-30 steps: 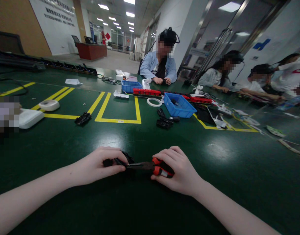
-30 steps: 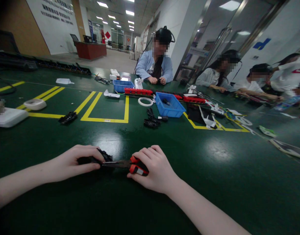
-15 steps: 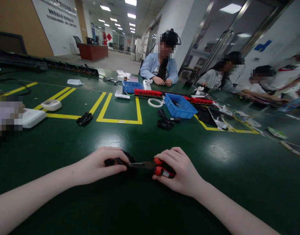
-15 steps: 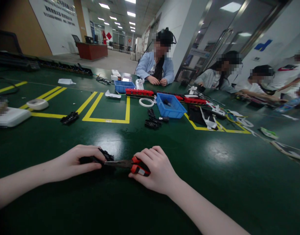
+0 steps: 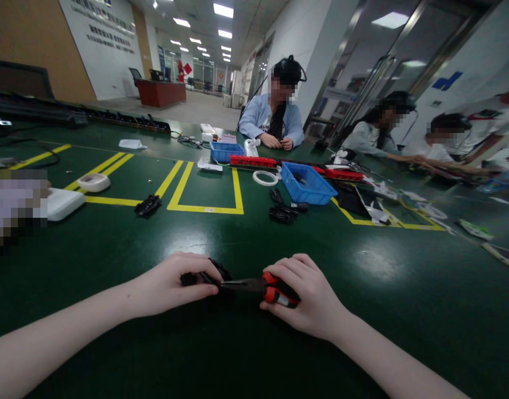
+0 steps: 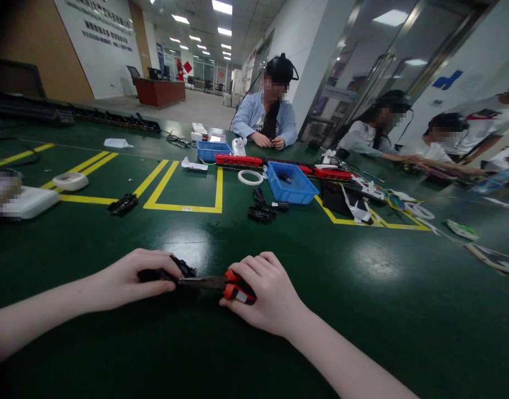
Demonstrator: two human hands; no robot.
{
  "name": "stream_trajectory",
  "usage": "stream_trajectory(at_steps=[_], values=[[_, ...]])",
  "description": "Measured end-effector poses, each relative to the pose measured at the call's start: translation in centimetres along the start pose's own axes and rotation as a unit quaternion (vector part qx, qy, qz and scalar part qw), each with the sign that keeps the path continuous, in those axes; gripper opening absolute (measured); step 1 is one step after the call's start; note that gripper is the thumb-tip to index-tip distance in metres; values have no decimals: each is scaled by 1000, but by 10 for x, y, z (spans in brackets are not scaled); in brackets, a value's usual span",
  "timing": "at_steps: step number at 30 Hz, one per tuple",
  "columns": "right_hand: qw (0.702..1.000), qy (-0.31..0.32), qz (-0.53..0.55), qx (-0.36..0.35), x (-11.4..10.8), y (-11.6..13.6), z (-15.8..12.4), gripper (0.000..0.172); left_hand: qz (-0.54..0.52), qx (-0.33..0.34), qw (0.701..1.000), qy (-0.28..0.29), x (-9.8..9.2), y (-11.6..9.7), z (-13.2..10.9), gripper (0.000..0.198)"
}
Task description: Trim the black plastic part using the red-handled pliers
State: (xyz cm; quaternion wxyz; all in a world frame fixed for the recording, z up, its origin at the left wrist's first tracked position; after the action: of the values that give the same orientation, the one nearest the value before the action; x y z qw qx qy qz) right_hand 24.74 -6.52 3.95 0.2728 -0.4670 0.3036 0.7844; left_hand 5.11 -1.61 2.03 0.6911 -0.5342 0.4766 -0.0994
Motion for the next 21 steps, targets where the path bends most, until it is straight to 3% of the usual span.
stream_trajectory(at_steps=[10,21], values=[[999,1,-33,-40,2,3,2,34,59,80,995,-22,-3,-6,1,12],[993,-13,-81,-87,3,-4,-4,45,80,129,987,-45,-6,-4,0,15]])
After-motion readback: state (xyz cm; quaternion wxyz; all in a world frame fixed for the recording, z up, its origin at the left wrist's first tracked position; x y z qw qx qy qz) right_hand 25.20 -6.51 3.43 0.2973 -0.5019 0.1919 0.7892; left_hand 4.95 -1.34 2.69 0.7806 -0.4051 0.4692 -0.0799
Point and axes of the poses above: each hand's wrist, its own z-axis towards the middle knuckle, its own x-axis out of the palm, y = z × x, the point moved 7 cm from there along z, towards the middle knuckle, and after that the axes turned 4 degrees about -x, right-handed, at the moved point
